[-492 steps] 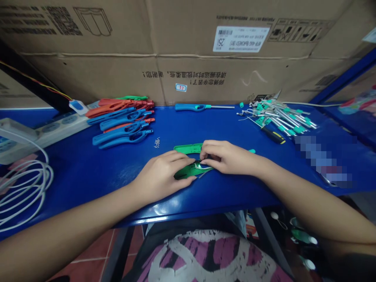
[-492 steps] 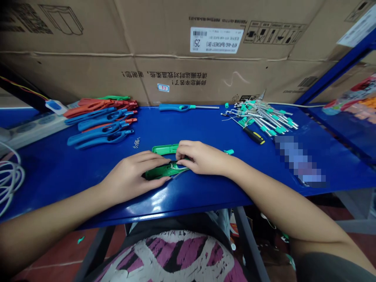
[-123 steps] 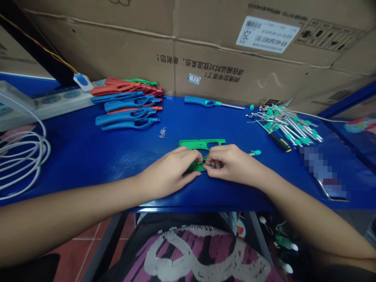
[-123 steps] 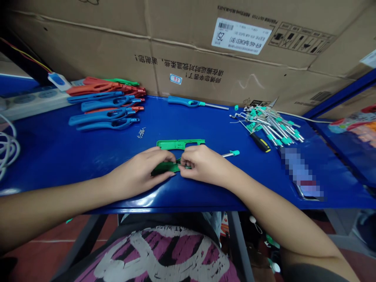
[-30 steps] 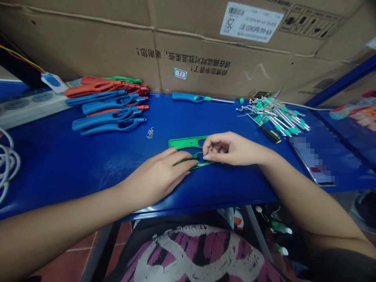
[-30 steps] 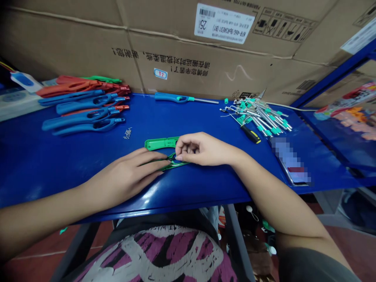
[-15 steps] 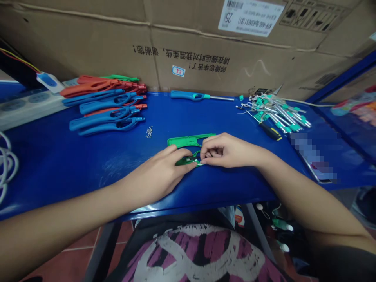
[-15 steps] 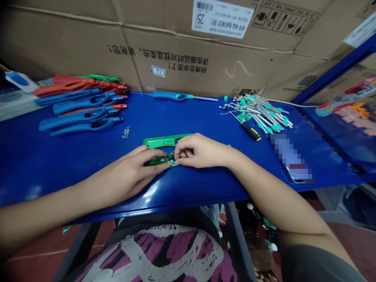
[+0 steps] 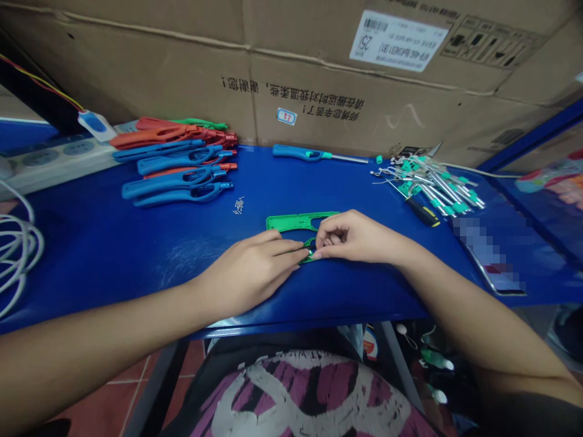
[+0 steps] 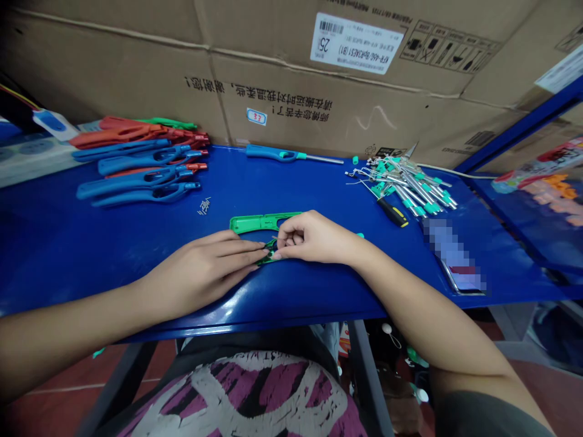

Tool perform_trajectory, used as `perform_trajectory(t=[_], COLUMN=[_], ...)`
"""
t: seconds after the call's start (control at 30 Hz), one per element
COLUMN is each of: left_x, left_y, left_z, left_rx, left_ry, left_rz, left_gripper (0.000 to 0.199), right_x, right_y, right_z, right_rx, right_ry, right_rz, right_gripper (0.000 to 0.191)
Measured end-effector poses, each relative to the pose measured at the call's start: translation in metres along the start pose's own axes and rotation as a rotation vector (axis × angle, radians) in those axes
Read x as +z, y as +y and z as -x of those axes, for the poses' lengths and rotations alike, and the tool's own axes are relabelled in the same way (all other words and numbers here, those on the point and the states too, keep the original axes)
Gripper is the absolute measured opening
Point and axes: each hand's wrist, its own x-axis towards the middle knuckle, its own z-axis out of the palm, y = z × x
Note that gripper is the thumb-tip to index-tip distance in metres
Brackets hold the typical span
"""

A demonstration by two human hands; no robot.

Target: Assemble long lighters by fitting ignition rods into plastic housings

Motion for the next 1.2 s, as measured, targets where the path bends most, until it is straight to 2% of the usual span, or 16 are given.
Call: perform_trajectory(t=[0.3, 0.43, 0.7, 0.93, 1.2], left_x=[-0.002, -0.004, -0.004, -0.004, -0.004], left_y=[0.003, 0.003, 0.002, -0.001, -0.002], left_z=[-0.001, -0.002, -0.002, -0.005, -0.006], left_rx=[-0.025, -0.033, -0.069, 0.032, 0.039], left_ry=[-0.020, -0.061, -0.042, -0.036, -0.085], left_rz=[0.026, -0.005, 0.000, 0.012, -0.025], left_gripper=[0.031, 0.033, 0.032, 0.030, 0.034], right_x=[0.001, 0.002, -0.002, -0.005, -0.006], right_y=[-0.006, -0.007, -0.005, 0.001, 0.003], right_z=[0.001, 0.000, 0.002, 0.002, 0.002], right_rx=[0.036, 0.010, -0.066, -0.093, -0.033], right_ry=[0.010, 0.010, 0.002, 0.002, -0.016], right_rz=[0.041, 0.074, 0.122, 0.082, 0.006], right_gripper=[0.022, 0.020, 0.021, 0.022, 0.025])
